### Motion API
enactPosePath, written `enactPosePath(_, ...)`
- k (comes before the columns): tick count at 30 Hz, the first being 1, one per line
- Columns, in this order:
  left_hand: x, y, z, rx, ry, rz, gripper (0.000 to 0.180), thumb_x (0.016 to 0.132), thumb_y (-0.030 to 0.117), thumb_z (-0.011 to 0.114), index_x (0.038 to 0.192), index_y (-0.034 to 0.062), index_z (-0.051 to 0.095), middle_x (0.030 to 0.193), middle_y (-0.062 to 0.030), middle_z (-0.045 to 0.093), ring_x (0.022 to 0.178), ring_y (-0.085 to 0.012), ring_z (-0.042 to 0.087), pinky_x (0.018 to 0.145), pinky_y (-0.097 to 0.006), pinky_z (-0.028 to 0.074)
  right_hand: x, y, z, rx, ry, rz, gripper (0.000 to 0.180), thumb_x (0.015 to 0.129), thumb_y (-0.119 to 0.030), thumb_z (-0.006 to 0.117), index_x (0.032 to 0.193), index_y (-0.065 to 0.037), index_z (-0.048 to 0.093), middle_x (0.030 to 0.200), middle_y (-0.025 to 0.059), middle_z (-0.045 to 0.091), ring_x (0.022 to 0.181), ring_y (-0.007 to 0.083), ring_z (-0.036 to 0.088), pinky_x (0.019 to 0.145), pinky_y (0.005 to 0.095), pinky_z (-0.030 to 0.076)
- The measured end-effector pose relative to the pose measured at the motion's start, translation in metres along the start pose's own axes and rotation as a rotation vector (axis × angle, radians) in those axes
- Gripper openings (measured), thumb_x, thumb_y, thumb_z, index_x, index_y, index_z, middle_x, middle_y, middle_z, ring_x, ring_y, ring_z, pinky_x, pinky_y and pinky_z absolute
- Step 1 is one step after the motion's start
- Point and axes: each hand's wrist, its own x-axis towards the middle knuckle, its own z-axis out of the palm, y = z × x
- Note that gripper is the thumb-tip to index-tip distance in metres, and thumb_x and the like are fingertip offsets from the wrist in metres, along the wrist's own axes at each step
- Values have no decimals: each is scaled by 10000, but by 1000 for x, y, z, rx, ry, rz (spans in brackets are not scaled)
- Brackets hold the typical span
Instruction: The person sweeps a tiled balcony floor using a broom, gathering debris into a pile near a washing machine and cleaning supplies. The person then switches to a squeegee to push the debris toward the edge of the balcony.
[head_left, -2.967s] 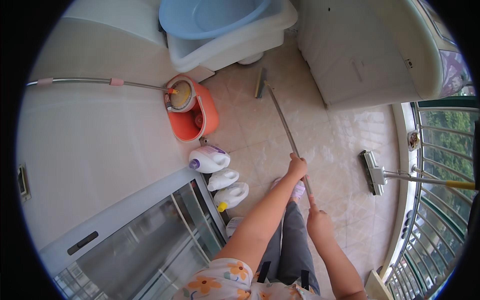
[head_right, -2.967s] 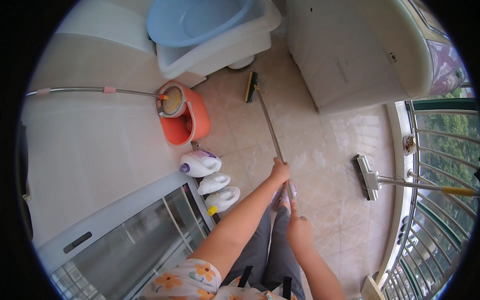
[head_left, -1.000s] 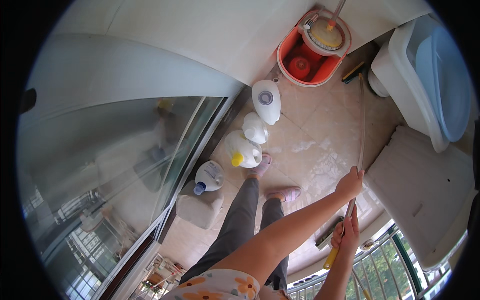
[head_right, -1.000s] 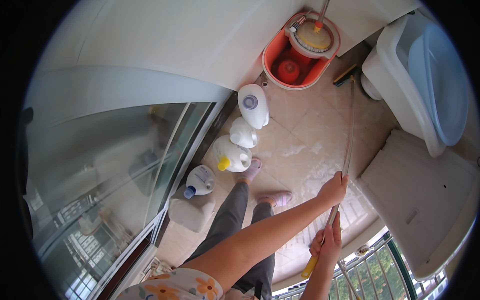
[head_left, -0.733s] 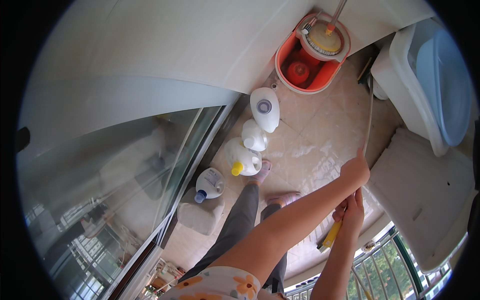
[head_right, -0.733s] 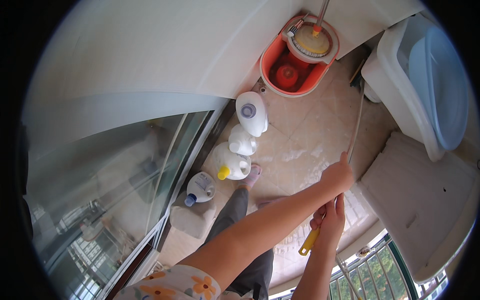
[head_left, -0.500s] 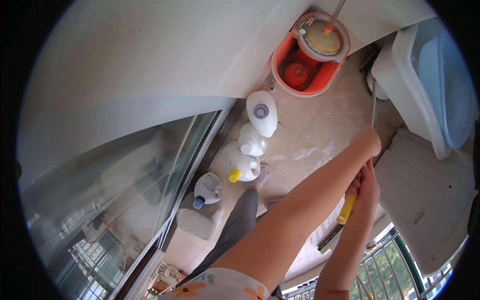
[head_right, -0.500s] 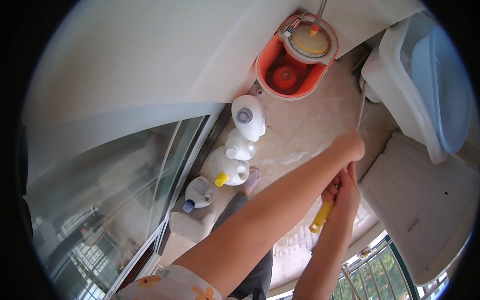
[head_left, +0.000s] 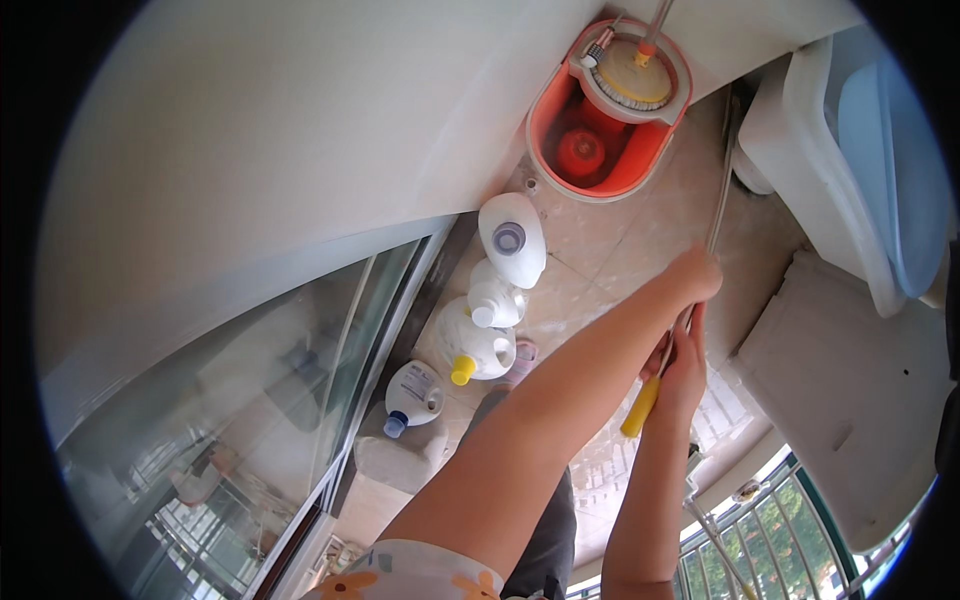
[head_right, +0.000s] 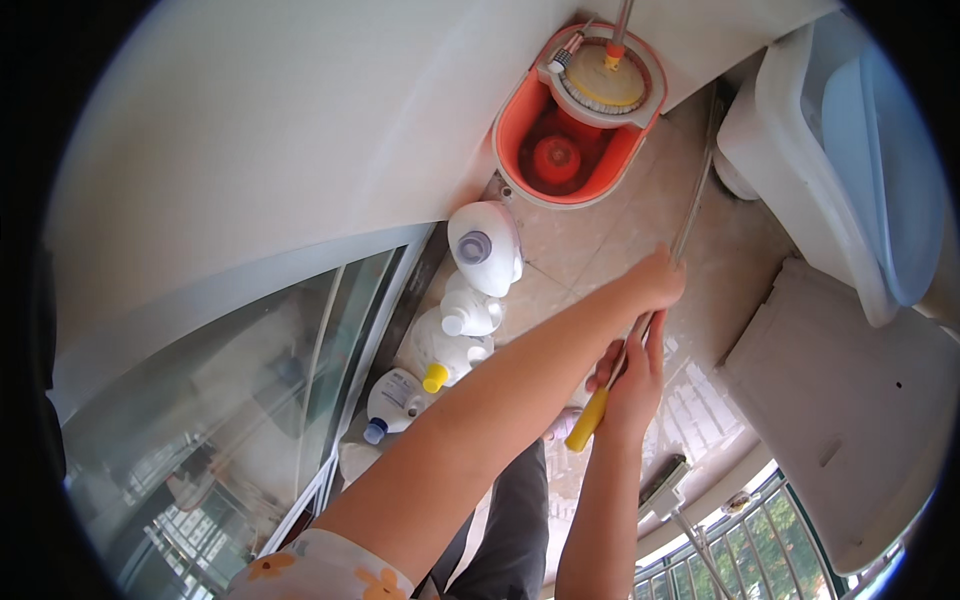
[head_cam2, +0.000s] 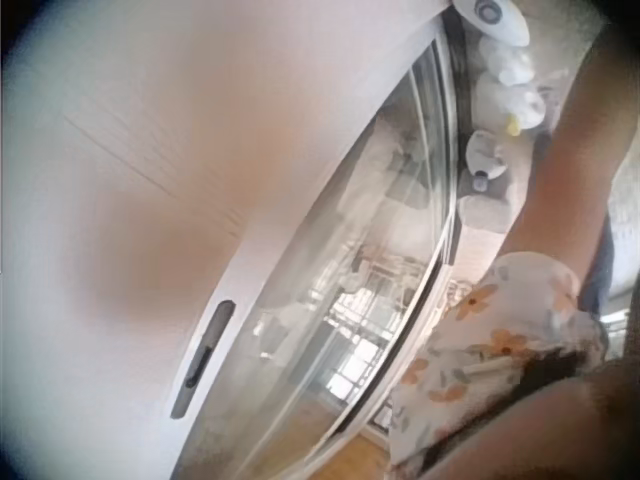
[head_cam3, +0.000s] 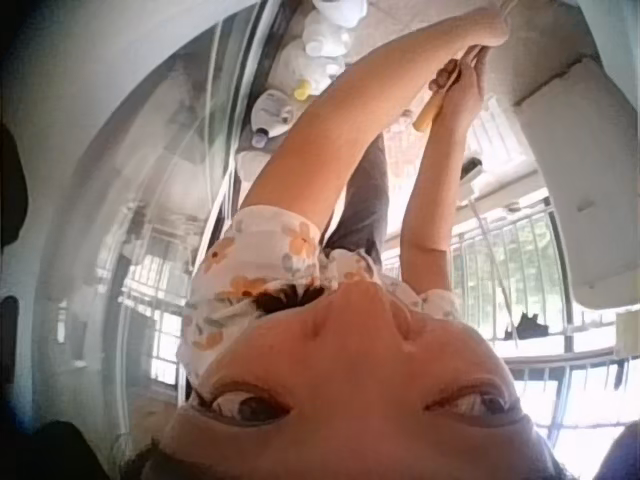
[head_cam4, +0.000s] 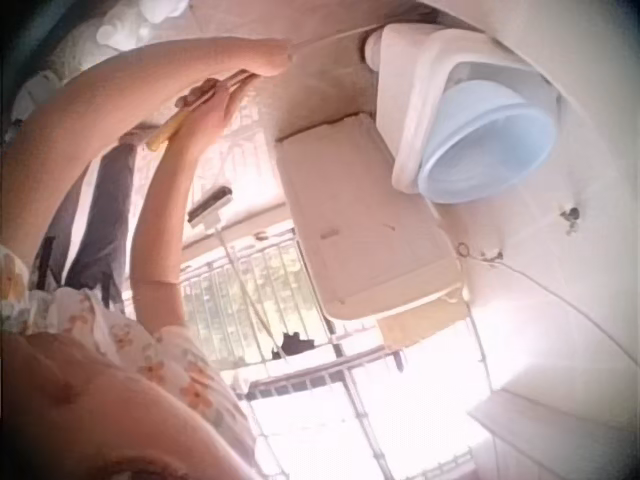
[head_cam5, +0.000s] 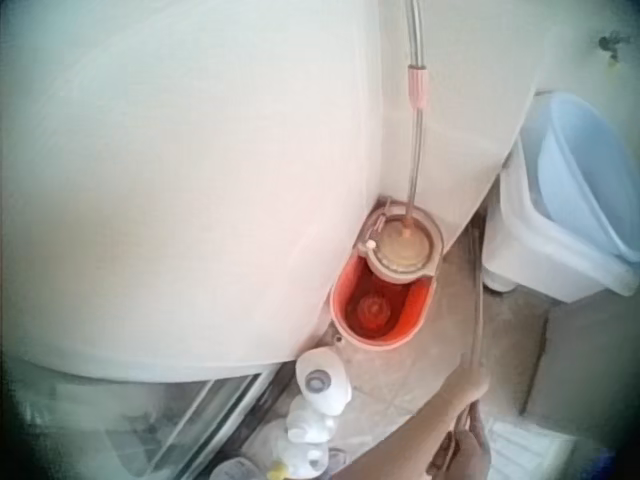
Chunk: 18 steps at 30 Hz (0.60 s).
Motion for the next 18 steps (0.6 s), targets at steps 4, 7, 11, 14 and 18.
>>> enactPosePath(4,57,30,-26,405,-157,167,320,886,191,483,1023,5,704,1069,-214,673,991,-383,652,848,-447,517,22,-29,27,203,-78,-28,540,985,-100,385,1512,-142,278,678,13,483,506,92,425,404,233,350)
enactPosePath(7,51,21,-35,590,-235,312,329,890,170,453,964,-2,722,999,-229,682,939,-376,670,807,-444,531,25,-23,46,130,-7,7,558,976,-84,410,1512,-161,278,690,12,458,518,93,414,422,225,349)
enactPosePath(11,29,26,-42,619,-160,416,376,926,166,394,944,-45,704,906,-258,681,859,-380,683,744,-448,544,-16,-45,45,361,32,109,543,982,-99,418,1506,-163,290,764,7,458,567,88,422,441,215,339)
enactPosePath(14,26,52,-56,770,-289,372,305,862,109,458,896,-42,720,826,-246,687,756,-361,692,675,-424,551,-17,-53,60,437,69,93,531,984,-93,405,1500,-159,301,751,3,446,570,87,408,446,216,338)
enactPosePath(18,77,79,-69,730,-304,132,297,840,86,456,876,-46,719,809,-251,684,700,-353,689,656,-426,546,22,-77,71,477,-134,11,565,985,-92,406,1519,-160,235,763,6,452,581,87,410,453,221,351)
